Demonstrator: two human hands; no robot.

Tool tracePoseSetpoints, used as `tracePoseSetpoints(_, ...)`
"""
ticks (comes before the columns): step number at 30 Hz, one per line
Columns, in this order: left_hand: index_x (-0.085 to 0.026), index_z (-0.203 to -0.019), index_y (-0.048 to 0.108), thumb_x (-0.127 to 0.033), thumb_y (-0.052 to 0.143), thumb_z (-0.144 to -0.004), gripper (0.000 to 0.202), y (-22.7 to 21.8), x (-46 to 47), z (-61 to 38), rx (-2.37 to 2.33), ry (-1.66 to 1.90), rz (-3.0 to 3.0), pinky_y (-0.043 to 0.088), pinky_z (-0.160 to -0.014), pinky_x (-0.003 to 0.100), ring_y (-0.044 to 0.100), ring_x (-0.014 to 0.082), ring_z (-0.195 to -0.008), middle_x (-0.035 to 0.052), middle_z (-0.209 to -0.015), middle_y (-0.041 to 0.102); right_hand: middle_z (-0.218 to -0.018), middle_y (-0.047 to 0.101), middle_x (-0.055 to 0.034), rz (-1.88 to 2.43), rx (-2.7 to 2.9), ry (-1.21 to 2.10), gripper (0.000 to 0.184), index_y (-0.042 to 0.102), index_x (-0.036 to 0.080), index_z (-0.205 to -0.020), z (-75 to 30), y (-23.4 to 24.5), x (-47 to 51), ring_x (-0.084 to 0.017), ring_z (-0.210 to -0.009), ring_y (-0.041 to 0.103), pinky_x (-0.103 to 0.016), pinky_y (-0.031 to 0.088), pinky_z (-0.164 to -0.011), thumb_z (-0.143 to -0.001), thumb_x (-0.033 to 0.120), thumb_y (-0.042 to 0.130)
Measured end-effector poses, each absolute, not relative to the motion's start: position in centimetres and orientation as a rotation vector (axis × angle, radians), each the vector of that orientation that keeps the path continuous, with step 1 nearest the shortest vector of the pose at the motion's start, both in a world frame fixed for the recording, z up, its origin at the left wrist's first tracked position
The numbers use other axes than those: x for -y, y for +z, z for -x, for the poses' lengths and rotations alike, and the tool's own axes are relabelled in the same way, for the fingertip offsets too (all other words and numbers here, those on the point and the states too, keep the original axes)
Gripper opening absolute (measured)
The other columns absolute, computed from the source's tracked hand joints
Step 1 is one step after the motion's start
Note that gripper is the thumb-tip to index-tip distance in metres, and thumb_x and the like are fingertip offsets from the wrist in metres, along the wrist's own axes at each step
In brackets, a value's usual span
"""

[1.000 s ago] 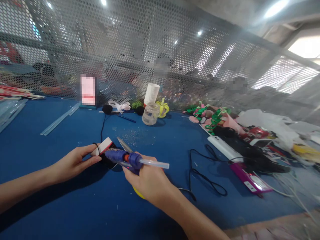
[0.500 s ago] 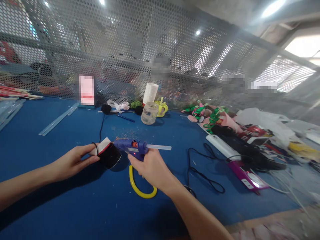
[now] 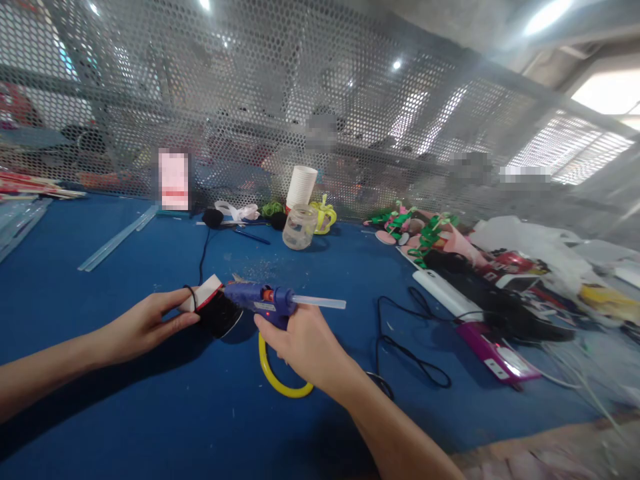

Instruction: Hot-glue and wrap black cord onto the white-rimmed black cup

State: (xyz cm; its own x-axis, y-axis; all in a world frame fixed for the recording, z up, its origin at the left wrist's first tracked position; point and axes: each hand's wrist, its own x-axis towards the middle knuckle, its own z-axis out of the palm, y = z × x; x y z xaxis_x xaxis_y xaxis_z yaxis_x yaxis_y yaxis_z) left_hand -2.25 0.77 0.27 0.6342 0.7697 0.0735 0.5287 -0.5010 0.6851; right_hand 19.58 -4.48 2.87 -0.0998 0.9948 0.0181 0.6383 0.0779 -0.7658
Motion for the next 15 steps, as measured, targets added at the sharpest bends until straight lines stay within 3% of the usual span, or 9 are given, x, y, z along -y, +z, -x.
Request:
tracePoseSetpoints(6,-0.015,-0.066,0.040,-0.032,0.036,-0.080,0.022,0.25,-0.74,2.16,-1.017,0.507,-2.229,0.031,-0.053,0.021,0.037,0.0109,-0.058,-0.0019,-0.063,0.043,-0.037,0.039,0.0069,1.547,1.988,0.541,0.013,0.053,0.018,-0.064,-19.76,2.58,4.34,-0.008,-0.032,0.038,-0.020,0.035,-0.036,-0.073,0.024,0.046)
tracePoseSetpoints(15,-0.016,-0.063,0.036,-0.034,0.036,-0.079,0.024,0.07,-0.61,2.20,-1.088,0.489,-2.208,0.028,-0.048,0.020,0.032,0.0095,-0.053,-0.0045,-0.058,0.036,-0.058,0.057,-0.0020,1.558,2.007,0.426,0.011,0.055,0.018,-0.067,-18.87,2.61,5.24,-0.014,-0.052,0.053,-0.024,0.040,-0.049,-0.071,0.023,0.047)
